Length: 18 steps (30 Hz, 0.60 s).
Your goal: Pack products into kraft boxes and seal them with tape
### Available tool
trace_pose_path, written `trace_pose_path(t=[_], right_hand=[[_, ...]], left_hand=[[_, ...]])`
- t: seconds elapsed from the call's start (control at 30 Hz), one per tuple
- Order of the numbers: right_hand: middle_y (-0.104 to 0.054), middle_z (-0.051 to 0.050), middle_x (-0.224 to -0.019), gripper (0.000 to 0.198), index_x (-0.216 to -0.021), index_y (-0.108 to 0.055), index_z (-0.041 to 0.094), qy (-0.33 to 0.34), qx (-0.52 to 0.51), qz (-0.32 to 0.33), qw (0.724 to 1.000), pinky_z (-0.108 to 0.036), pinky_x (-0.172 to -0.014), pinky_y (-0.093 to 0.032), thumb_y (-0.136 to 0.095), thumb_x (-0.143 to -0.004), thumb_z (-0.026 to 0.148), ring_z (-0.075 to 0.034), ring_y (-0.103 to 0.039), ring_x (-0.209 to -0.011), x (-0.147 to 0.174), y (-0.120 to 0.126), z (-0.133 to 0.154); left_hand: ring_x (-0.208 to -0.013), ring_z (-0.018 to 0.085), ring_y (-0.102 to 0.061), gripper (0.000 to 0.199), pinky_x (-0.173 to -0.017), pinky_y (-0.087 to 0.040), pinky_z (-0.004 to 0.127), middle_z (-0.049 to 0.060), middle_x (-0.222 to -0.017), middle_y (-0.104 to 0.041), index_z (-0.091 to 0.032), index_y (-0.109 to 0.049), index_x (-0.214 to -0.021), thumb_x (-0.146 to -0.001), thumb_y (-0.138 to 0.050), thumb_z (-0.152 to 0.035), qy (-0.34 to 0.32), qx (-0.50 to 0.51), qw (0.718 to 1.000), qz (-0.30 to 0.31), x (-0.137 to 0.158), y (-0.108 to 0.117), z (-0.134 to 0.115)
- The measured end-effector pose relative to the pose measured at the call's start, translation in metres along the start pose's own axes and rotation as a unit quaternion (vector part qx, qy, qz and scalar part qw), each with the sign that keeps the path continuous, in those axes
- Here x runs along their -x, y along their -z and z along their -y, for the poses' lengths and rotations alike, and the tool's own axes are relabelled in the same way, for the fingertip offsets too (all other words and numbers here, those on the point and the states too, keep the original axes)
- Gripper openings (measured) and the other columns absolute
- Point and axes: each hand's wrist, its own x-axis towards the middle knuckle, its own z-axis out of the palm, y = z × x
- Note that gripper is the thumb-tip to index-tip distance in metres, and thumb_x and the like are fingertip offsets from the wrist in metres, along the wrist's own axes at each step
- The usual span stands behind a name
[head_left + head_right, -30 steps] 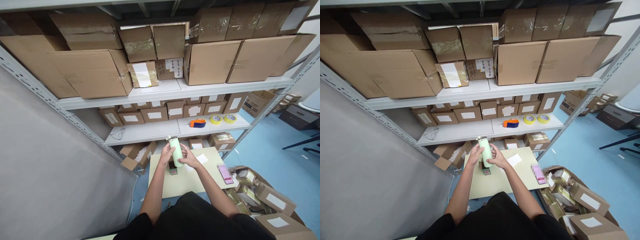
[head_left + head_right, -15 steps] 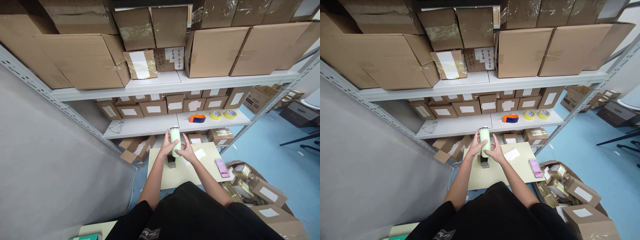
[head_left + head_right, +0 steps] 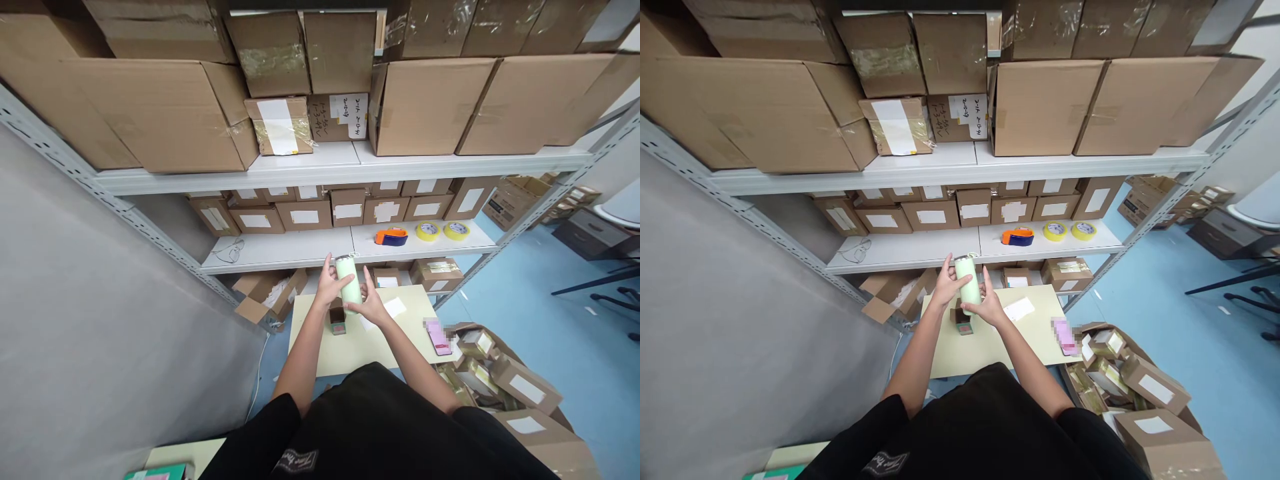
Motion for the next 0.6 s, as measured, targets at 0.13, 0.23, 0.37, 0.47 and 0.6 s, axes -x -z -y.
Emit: trace_pose_path(t=[0.13, 0.23, 0.37, 0.47, 0.6], right_hand=[[-0.068, -0.005, -0.114, 0.126, -0.170, -0.007, 0.034, -0.006, -0.019, 0.010, 1.000, -0.042, -0.090, -0.059, -0.087, -0.074, 0.042, -0.023, -0.070, -0.097, -0.002, 0.000, -0.006], [-0.068, -0.002, -0.105, 0.133, -0.170, -0.011, 0.031, -0.007, 0.009, -0.028, 1.000, -0.044, -0.092, -0.058, -0.093, -0.066, 0.039, -0.023, -0.068, -0.092, -0.002, 0.000, -0.009], [-0.068, -0.005, -0.115, 0.137, -0.170, -0.004, 0.036, -0.038, -0.031, 0.023, 0.999, -0.044, -0.089, -0.059, -0.093, -0.067, 0.039, -0.023, -0.069, -0.096, 0.000, -0.001, -0.011], [-0.068, -0.005, -0.117, 0.133, -0.170, -0.006, 0.037, -0.052, -0.065, 0.037, 0.996, -0.043, -0.088, -0.060, -0.092, -0.069, 0.039, -0.024, -0.070, -0.098, 0.002, -0.002, -0.009], [-0.067, -0.004, -0.116, 0.134, -0.170, -0.013, 0.037, -0.036, -0.055, 0.005, 0.998, -0.044, -0.092, -0.060, -0.095, -0.064, 0.035, -0.024, -0.070, -0.100, 0.004, -0.005, -0.007]], left_hand=[[-0.124, 0.027, -0.067, 0.121, -0.108, -0.054, 0.044, 0.013, -0.138, -0.067, -0.031, -0.021, -0.169, -0.073, -0.094, -0.034, 0.028, 0.036, 0.999, 0.010, -0.001, -0.001, 0.003], [-0.128, 0.027, -0.064, 0.127, -0.109, -0.053, 0.042, 0.014, -0.150, -0.060, -0.034, -0.023, -0.169, -0.067, -0.099, -0.030, 0.019, 0.030, 0.999, -0.017, -0.002, -0.002, 0.006], [-0.118, 0.027, -0.069, 0.135, -0.106, -0.055, 0.046, 0.014, -0.135, -0.068, -0.030, -0.020, -0.169, -0.062, -0.101, -0.029, 0.032, 0.034, 0.998, -0.031, 0.000, 0.000, 0.004], [-0.119, 0.027, -0.068, 0.128, -0.106, -0.055, 0.045, 0.013, -0.136, -0.067, -0.031, -0.022, -0.169, -0.066, -0.099, -0.033, 0.030, 0.032, 0.999, -0.008, 0.004, 0.002, 0.002], [-0.121, 0.027, -0.065, 0.124, -0.108, -0.054, 0.043, 0.012, -0.141, -0.065, -0.031, -0.031, -0.166, -0.064, -0.100, -0.032, 0.025, -0.013, 0.999, -0.024, 0.009, 0.000, 0.003]])
